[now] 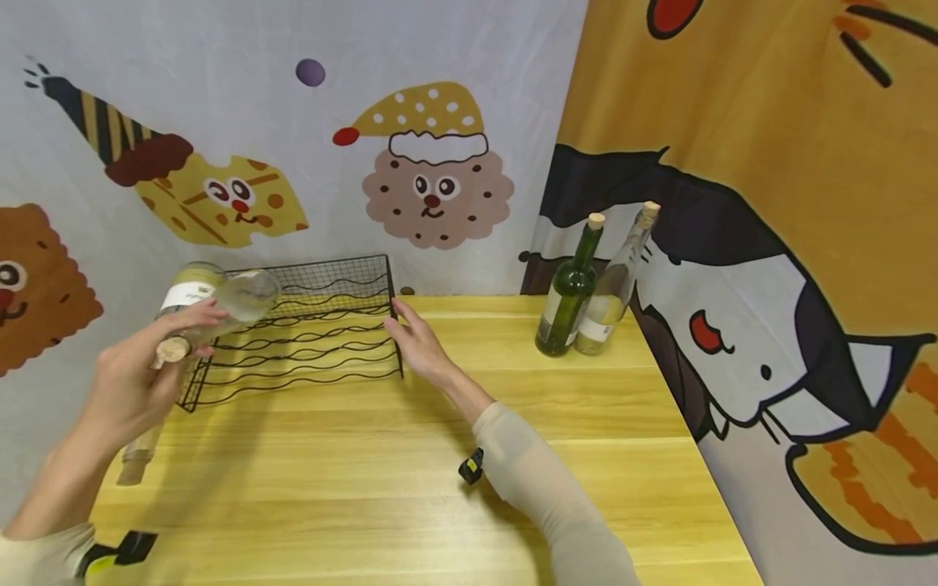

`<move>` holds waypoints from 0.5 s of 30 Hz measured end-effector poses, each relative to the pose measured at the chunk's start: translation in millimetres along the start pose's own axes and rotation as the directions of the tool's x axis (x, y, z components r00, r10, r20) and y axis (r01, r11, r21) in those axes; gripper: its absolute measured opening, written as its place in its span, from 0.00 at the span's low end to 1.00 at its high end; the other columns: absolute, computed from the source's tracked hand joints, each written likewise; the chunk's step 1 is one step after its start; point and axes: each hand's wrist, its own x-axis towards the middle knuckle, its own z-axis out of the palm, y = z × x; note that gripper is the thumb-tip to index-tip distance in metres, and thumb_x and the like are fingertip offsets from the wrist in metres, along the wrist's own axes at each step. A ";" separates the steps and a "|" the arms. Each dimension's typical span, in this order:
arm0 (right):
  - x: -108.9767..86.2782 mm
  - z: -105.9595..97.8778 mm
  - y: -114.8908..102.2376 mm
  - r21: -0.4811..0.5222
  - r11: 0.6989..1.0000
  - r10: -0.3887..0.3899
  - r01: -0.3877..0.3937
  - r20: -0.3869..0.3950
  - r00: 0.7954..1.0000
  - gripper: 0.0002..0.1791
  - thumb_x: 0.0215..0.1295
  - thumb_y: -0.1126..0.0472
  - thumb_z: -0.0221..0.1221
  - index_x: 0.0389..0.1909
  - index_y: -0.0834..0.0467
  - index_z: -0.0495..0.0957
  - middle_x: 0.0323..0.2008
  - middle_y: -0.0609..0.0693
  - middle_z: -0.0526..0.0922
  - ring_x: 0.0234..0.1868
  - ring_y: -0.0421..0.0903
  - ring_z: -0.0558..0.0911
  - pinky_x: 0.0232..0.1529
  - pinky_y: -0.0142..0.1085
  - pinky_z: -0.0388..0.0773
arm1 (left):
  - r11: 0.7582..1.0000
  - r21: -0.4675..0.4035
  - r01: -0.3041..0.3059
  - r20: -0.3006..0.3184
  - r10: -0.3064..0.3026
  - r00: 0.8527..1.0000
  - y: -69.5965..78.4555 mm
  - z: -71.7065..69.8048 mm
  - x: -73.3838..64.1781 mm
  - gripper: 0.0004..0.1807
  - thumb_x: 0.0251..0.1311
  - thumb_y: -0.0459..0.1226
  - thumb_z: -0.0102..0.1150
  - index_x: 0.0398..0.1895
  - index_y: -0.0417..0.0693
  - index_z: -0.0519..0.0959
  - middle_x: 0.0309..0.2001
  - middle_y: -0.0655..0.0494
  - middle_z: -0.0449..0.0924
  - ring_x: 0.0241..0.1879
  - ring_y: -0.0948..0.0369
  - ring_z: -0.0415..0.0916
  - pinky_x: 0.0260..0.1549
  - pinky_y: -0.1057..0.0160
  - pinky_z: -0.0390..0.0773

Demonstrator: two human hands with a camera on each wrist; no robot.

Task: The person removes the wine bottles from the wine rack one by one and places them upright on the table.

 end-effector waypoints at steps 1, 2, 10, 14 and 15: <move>0.3 -0.1 0.2 0.002 1.000 -0.001 0.001 0.000 1.000 0.37 0.95 0.45 0.45 0.94 0.51 0.50 0.92 0.56 0.56 0.89 0.65 0.65 0.88 0.62 0.70 | 1.000 0.003 0.004 0.000 -0.004 1.000 -0.1 0.3 1.1 0.30 0.93 0.49 0.47 0.59 0.28 0.86 0.56 0.32 0.92 0.78 0.74 0.75 0.29 0.72 0.65; 0.4 -0.1 0.2 0.004 1.000 -0.003 0.003 0.000 1.000 0.37 0.95 0.46 0.45 0.94 0.52 0.49 0.92 0.56 0.56 0.89 0.65 0.65 0.88 0.63 0.70 | 1.000 0.010 0.007 0.001 -0.007 1.000 -0.1 0.6 1.9 0.30 0.93 0.49 0.47 0.59 0.29 0.86 0.55 0.32 0.92 0.78 0.74 0.75 0.29 0.73 0.65; 0.7 -0.3 -0.2 0.004 1.000 0.002 -0.002 0.002 1.000 0.37 0.95 0.46 0.45 0.94 0.52 0.50 0.92 0.56 0.56 0.89 0.65 0.65 0.88 0.62 0.71 | 0.999 0.021 0.024 -0.048 -0.023 0.999 8.7 7.6 9.5 0.22 0.92 0.36 0.42 0.58 0.29 0.85 0.54 0.35 0.91 0.75 0.78 0.76 0.36 0.75 0.70; 0.6 -0.3 -0.6 0.004 1.000 -0.001 0.001 0.003 1.000 0.36 0.95 0.48 0.44 0.94 0.53 0.49 0.92 0.57 0.56 0.89 0.66 0.65 0.88 0.63 0.71 | 0.999 0.004 0.037 -0.115 -0.036 0.993 17.3 10.2 16.3 0.17 0.89 0.31 0.45 0.57 0.28 0.84 0.51 0.33 0.91 0.74 0.78 0.77 0.57 0.85 0.74; 0.5 -0.3 -0.6 0.008 1.000 0.000 0.000 0.003 1.000 0.36 0.95 0.48 0.44 0.94 0.53 0.49 0.92 0.57 0.56 0.89 0.66 0.65 0.88 0.63 0.70 | 0.999 0.002 0.040 -0.128 -0.039 0.991 19.5 10.1 18.1 0.17 0.89 0.32 0.45 0.56 0.27 0.84 0.51 0.32 0.91 0.74 0.78 0.78 0.62 0.86 0.74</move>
